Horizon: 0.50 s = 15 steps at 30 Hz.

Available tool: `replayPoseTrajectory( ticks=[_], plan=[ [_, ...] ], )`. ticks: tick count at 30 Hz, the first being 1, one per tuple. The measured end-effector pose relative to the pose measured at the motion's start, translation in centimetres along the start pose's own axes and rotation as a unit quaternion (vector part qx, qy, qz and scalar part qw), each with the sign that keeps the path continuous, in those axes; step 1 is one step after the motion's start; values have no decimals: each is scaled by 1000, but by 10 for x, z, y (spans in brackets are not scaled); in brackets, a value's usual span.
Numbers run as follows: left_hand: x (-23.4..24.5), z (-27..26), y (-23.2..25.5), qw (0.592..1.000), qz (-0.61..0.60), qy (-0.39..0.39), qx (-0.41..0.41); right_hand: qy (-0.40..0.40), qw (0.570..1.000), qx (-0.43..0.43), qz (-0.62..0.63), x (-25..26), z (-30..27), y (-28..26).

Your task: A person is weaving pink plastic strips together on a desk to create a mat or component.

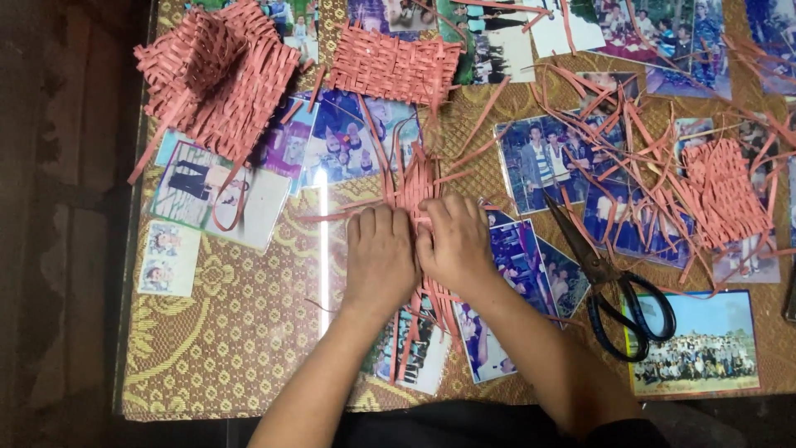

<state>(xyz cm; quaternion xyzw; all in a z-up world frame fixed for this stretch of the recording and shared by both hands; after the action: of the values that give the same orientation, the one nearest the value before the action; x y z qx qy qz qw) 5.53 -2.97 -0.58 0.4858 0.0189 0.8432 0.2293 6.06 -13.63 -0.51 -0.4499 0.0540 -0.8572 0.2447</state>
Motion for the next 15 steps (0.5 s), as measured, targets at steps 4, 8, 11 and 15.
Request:
replayPoseTrajectory(
  ticks=[4,8,11,15],
  plan=[
    [-2,11,-6,999,-2,33,-7,14,1000,-16,-8,-9,2,6],
    [2,13,-4,998,-11,53,-13,16,1000,-20,-18,-11,1,6],
    [10,16,-3,998,-18,52,-14,15,999,-23,-24,-12,1,5],
    [4,16,-6,999,-12,49,-16,7,999,-22,-30,-15,0,8]
  ],
)
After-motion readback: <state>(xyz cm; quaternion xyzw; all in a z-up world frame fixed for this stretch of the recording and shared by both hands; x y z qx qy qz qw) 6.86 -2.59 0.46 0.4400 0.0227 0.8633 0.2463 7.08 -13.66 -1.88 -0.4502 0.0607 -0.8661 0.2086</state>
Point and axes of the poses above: each hand's wrist, its own z-axis towards the middle knuckle, its own x-axis out of the back of the hand, y = z × x, the point moved 4 cm from there along z, towards the middle knuckle, and after that the axes turned 13 degrees about y, right-handed, at the moved point
